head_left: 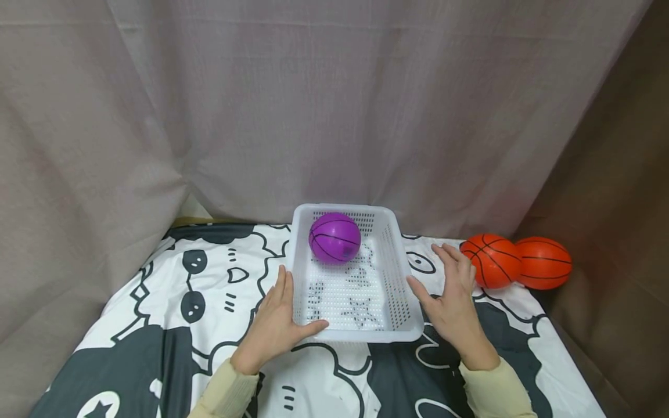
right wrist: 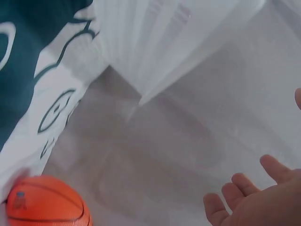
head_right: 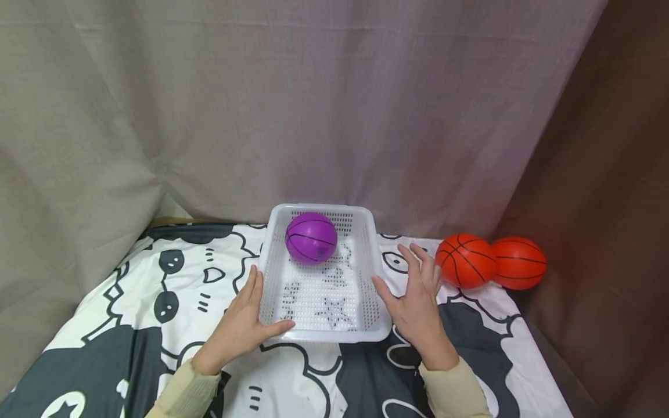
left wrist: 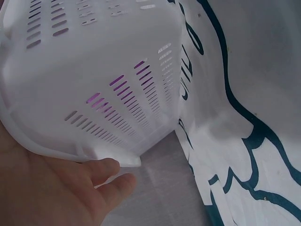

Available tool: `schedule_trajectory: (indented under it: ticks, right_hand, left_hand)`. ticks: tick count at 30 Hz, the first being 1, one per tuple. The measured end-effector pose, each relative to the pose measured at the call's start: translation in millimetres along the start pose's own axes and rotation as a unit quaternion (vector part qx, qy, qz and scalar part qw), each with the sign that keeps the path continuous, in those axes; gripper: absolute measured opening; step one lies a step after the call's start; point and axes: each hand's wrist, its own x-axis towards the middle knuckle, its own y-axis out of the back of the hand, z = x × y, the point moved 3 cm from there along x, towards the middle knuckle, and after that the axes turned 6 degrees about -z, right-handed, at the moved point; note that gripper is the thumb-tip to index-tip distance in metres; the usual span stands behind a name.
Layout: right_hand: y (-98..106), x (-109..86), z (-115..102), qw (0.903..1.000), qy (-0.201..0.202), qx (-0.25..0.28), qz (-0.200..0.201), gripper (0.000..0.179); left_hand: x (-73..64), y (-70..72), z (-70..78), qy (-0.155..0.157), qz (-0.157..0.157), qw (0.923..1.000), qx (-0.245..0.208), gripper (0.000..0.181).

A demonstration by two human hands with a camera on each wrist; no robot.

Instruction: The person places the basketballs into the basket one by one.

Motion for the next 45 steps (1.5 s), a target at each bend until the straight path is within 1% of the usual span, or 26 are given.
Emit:
schedule_trajectory:
  ticks: [7, 10, 13, 17, 21, 25, 31, 38, 45]
  right_hand:
    - [22.6, 4.6, 21.0, 0.9981, -0.013, -0.010, 0.059, 0.083]
    - [31.9, 5.3, 32.9, 0.9960, -0.045, -0.018, 0.075, 0.086]
    - [41.4, 6.1, 47.9, 0.9906, -0.102, -0.031, 0.086, 0.088]
    - [51.6, 7.3, 71.7, 0.9798, -0.173, -0.056, 0.083, 0.092]
    - [56.0, 4.9, 93.2, 0.9713, -0.210, -0.078, 0.078, 0.096]
    - [55.9, 1.9, 108.5, 0.9657, -0.232, -0.090, 0.073, 0.100]
    - [53.5, 1.7, 129.6, 0.9582, -0.263, -0.101, 0.051, 0.108]
    - [46.5, 0.3, 151.7, 0.9474, -0.305, -0.095, 0.023, 0.120]
    - [41.0, 1.2, 161.3, 0.9452, -0.312, -0.097, 0.005, 0.124]
  left_hand:
    - [-1.0, 0.0, 0.8, -0.003, 0.004, 1.0000, 0.000, 0.131]
    - [-1.1, 0.0, 0.6, -0.002, 0.004, 1.0000, 0.002, 0.131]
    - [-1.0, 0.0, 0.5, -0.001, 0.003, 1.0000, 0.000, 0.131]
    - [-0.7, 0.1, 0.3, 0.003, 0.000, 1.0000, -0.002, 0.131]
    - [-1.0, 0.2, 0.6, 0.006, -0.003, 1.0000, -0.001, 0.131]
    - [-0.8, 0.0, 0.2, 0.004, -0.002, 1.0000, 0.001, 0.130]
    - [0.0, -0.6, 0.0, 0.004, -0.005, 1.0000, 0.003, 0.131]
    - [0.4, -0.2, 0.1, 0.004, -0.009, 0.9999, 0.004, 0.131]
    - [-0.5, 0.2, 0.6, 0.008, -0.010, 0.9999, 0.003, 0.131]
